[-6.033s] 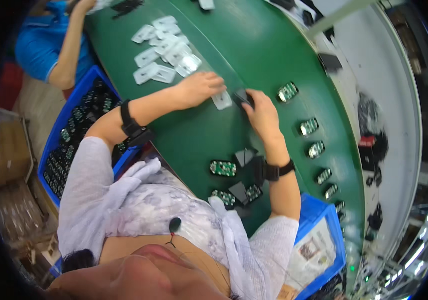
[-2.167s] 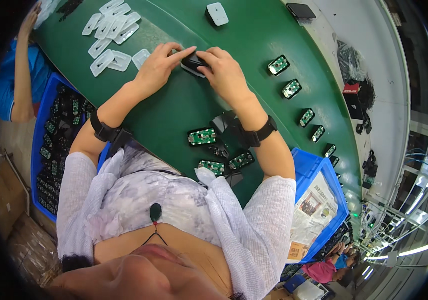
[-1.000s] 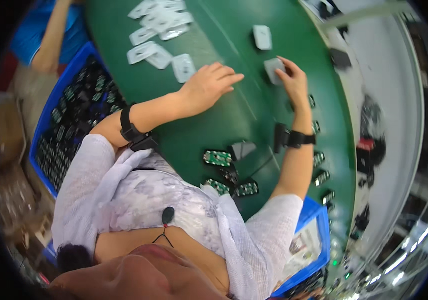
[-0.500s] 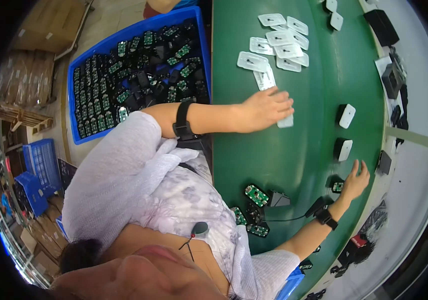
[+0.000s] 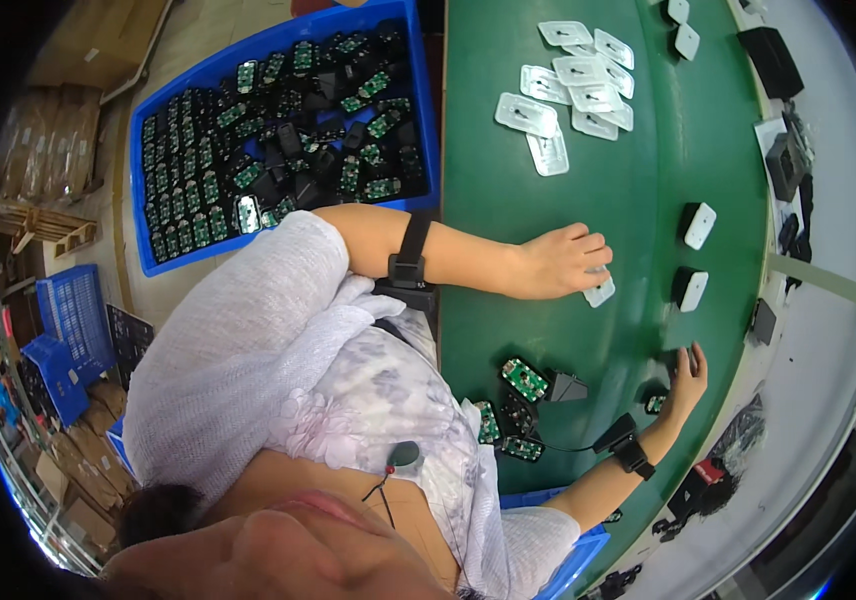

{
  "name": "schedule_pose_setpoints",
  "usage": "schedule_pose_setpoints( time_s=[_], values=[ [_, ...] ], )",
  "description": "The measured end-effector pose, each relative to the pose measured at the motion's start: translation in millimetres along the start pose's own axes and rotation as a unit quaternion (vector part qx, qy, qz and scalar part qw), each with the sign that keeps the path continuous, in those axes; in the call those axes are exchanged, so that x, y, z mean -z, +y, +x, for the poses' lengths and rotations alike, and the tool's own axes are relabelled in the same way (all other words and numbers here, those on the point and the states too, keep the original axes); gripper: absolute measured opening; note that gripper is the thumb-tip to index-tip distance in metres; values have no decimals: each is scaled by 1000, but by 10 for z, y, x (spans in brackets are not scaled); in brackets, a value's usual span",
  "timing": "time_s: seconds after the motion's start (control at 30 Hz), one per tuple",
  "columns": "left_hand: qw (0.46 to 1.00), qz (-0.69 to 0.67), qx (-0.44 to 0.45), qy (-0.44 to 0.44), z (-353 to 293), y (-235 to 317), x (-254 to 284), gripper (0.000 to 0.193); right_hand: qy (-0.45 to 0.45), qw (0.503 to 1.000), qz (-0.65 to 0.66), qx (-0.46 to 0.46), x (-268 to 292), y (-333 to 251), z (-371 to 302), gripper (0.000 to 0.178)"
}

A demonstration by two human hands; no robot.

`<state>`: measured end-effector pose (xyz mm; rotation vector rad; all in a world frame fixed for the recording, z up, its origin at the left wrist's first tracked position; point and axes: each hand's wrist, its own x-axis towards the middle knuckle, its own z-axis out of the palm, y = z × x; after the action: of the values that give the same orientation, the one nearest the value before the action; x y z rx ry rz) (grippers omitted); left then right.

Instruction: Assembling electronic components into plastic housings on a production line.

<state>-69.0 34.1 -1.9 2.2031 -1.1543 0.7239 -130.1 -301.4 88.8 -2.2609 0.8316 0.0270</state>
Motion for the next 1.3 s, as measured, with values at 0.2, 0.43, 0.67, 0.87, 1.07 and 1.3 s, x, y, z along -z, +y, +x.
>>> schedule_pose_setpoints(
  time_s=[0.2,0.43,0.67,0.87,1.07,1.3],
  values=[
    [999,-35,-36,-15,27,134,-3,15,-47,968,168,180,-562,-339,-826,35],
    [988,-153,-18,-5,-19,-44,-21,25,-24,976,68,205,-571,-335,-1095,35],
    [982,-176,11,-72,14,-62,138,36,22,956,-62,285,-632,-297,-1151,34],
    [974,-211,17,-85,52,-110,149,45,28,951,-95,292,-686,-548,-1151,33],
    [929,-346,88,-93,2,-200,329,52,-20,907,-132,399,-913,-935,-1132,31],
    [953,-275,49,-119,-74,-240,279,52,-48,896,-137,419,-1035,-943,-1099,34]
  ],
)
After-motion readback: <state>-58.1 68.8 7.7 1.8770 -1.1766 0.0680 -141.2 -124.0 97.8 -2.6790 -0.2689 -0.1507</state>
